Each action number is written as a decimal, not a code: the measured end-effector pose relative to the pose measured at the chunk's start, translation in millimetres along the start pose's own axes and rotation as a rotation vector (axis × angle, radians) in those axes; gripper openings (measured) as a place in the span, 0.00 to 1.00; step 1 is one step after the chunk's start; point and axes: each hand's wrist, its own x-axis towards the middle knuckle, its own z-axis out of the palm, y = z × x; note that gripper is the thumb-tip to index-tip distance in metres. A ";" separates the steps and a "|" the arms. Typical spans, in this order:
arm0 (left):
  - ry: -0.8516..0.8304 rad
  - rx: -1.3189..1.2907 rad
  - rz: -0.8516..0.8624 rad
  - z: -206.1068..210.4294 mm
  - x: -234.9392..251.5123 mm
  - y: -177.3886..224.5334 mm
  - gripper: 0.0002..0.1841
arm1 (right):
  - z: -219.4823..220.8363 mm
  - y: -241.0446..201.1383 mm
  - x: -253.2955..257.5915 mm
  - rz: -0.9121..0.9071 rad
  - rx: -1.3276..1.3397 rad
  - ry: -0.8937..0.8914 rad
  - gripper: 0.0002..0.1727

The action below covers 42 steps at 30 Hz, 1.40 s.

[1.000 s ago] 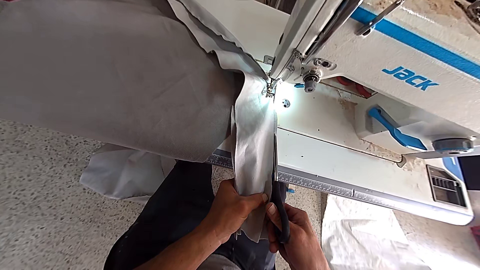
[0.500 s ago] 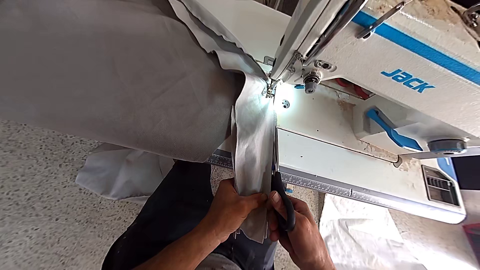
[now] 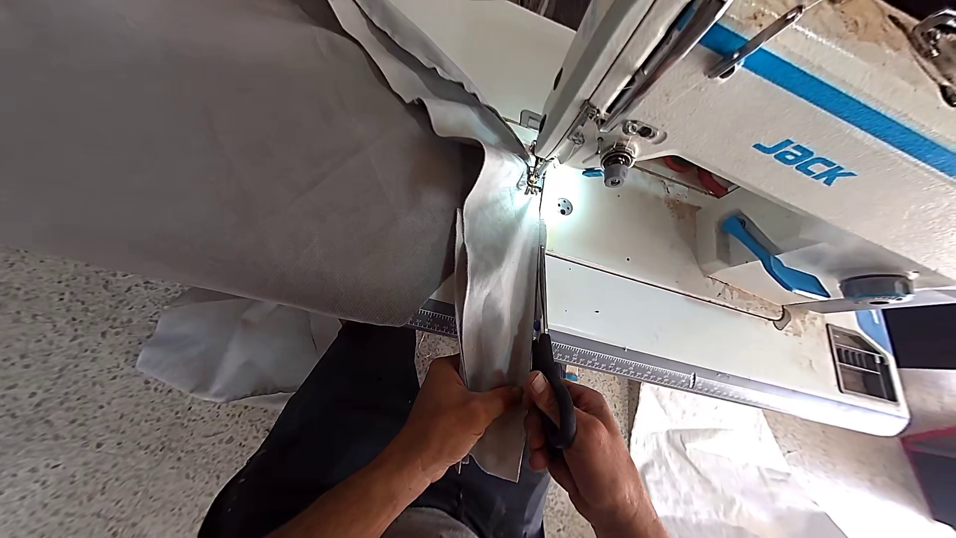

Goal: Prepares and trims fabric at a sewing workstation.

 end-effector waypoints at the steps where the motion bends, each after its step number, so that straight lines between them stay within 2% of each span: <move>1: -0.003 0.001 0.002 -0.1 0.2 0.2 0.14 | 0.6 -1.5 0.6 -0.001 -0.005 -0.001 0.16; 12: -0.008 0.020 0.017 -3.4 0.2 -1.3 0.15 | 7.8 -7.6 7.2 -0.005 -0.101 0.036 0.18; 42: -0.002 0.023 0.035 -7.2 0.0 -1.5 0.13 | 14.1 -28.7 25.1 0.062 -0.089 0.081 0.23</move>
